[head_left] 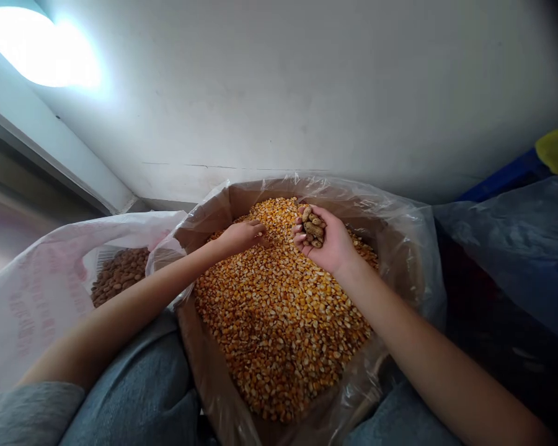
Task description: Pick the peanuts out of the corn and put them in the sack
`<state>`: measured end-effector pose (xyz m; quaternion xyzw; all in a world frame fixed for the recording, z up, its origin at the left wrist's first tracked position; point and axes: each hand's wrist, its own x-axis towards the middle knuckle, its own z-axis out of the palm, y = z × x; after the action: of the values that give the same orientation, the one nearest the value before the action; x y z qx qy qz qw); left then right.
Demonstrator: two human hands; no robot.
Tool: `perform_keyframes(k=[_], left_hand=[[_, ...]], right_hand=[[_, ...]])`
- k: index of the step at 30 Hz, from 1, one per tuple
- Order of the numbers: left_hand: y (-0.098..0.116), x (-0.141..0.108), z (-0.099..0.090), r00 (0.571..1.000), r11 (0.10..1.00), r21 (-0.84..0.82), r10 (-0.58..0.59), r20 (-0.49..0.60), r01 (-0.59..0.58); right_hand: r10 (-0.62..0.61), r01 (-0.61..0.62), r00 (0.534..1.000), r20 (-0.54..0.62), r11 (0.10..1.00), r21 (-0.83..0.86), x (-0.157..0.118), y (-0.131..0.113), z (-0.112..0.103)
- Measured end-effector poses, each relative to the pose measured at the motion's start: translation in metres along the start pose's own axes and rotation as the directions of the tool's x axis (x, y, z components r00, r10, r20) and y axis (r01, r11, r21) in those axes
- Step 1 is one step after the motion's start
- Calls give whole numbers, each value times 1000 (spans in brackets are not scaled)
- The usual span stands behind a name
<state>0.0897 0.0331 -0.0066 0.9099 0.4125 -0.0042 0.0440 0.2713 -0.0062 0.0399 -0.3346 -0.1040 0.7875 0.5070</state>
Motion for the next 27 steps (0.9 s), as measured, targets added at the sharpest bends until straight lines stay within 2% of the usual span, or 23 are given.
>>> perform_keyframes(k=[5, 8, 10, 12, 14, 16, 19, 23, 27], left_hand=[[12, 3, 15, 992, 990, 68, 125, 22, -126], [15, 4, 23, 992, 993, 6, 122, 41, -122], [4, 2, 23, 999, 988, -151, 24, -21, -27], [-15, -2, 20, 984, 942, -315, -152, -91, 117], [-39, -5, 18, 932, 878, -374, -353, -81, 300], [-59, -4, 17, 876, 832, -328, -481, -24, 447], [-75, 2, 24, 850, 820, -240, -524, 51, 520], [-72, 8, 43, 839, 825, -159, -541, 58, 543], [-68, 6, 61, 878, 874, -93, -477, 36, 478]], right_hand=[[2, -3, 1000, -25, 1000, -3, 2, 3, -3], [19, -18, 999, -43, 1000, 6, 1, 4, -3], [26, -25, 998, -53, 1000, 10, 1, 5, -3], [31, -31, 998, -57, 999, 12, 1, 5, -3], [35, -34, 998, -61, 999, 12, 1, 6, -3], [38, -37, 997, -72, 999, 9, 1, 7, -3], [39, -39, 995, -91, 999, 0, 2, 9, -3], [37, -38, 994, -106, 999, -12, 3, 11, -3], [53, -56, 991, -120, 998, -24, 5, 14, -3]])
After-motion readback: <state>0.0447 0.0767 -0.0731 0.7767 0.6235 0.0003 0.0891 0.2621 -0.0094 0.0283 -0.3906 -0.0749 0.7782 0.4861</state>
